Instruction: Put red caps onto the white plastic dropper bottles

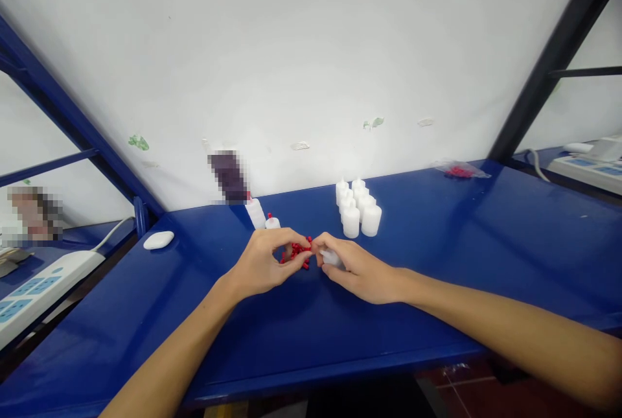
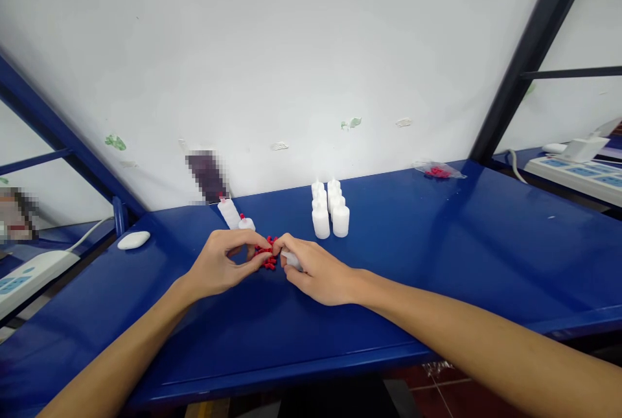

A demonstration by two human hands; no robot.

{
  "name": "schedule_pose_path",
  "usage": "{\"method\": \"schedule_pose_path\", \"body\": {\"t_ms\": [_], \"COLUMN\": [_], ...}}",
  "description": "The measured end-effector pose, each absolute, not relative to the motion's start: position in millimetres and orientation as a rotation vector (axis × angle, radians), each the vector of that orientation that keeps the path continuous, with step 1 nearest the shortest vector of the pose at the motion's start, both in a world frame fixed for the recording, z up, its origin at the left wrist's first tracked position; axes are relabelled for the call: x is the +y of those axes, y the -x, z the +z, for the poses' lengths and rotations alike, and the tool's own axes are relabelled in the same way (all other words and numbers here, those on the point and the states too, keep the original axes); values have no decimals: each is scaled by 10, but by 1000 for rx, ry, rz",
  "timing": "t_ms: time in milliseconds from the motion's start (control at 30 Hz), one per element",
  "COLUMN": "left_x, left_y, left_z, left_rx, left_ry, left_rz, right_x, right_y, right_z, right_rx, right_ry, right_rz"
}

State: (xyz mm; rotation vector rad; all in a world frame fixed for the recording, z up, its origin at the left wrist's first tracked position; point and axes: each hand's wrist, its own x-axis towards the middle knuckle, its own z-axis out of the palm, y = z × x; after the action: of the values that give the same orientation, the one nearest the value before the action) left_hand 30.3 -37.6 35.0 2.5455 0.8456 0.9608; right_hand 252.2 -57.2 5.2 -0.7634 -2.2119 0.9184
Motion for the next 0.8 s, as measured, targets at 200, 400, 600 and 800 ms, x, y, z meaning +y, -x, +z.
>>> {"method": "schedule_pose_path", "body": {"t_ms": [200,400,600,800], "left_x": [-413,-446,-456,-504], "left_y": [-401,-473,-507,-568], "left_z": [294,228,199,168], "left_rx": [785,731,741,667], "left_ry": [-2582,-2554,-2522,-2533], "left_rz": [1044,1028,1093,1023], "right_x": [-577,-573,-576,-626], "right_y": [-2511,-2507,-2492,-2513], "right_z": [62,45,50,96], "right_rx": [-2207,-2195,-2244,-2263], "right_ry": [785,796,861,830], "right_rz": [907,905,802,781]}}
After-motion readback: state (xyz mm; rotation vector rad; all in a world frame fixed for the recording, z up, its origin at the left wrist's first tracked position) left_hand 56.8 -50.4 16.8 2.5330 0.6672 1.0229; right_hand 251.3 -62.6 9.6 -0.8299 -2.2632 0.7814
